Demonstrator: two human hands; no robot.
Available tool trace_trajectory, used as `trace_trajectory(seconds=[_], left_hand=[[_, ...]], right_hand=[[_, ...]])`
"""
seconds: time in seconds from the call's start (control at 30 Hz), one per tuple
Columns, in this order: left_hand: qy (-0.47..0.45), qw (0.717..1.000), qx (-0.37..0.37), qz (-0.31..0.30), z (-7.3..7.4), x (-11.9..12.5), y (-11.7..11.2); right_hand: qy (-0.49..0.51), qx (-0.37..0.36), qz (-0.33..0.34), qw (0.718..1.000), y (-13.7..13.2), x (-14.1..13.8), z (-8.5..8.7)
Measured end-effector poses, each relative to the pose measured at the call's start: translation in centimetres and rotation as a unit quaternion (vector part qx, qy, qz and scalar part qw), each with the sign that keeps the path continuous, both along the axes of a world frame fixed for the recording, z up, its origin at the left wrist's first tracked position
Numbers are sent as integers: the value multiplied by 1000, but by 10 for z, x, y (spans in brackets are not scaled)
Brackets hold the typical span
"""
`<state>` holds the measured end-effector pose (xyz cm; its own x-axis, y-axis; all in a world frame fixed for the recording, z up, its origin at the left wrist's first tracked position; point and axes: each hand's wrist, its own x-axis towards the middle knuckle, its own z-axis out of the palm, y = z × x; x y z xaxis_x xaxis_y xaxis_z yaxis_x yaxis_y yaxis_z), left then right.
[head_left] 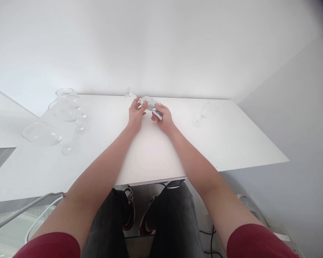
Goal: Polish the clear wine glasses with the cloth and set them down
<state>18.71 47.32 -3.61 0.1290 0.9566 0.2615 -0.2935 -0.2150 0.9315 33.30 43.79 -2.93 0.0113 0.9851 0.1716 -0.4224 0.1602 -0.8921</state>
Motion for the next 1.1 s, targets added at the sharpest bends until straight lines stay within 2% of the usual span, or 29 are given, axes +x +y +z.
trace_trajectory(seconds=[0.07, 0.17, 0.27, 0.4, 0.57, 0.77, 0.93, 1.1], left_hand=[[18, 1000, 17, 10, -2, -1, 1], [21, 998, 56, -16, -1, 0, -1], [16, 998, 56, -33, 1, 2, -4], [9, 999, 49, -6, 2, 4, -6], [25, 996, 86, -25, 1, 3, -4], [-8, 997, 76, -7, -1, 4, -2], [-7, 997, 75, 22, 0, 2, -2], [-19, 993, 104, -48, 2, 4, -6]], right_hand=[[0, -9, -14, 1000, 1, 2, -1], [16, -14, -38, 999, 2, 4, -1], [20, -11, -43, 999, 3, 6, -2], [10, -10, -35, 999, 4, 7, -3], [29, -46, -69, 996, 6, 9, -4], [18, -29, -53, 998, 8, 8, -6], [8, -45, -39, 998, 9, 5, -8], [48, -53, -67, 995, 14, 7, -9]])
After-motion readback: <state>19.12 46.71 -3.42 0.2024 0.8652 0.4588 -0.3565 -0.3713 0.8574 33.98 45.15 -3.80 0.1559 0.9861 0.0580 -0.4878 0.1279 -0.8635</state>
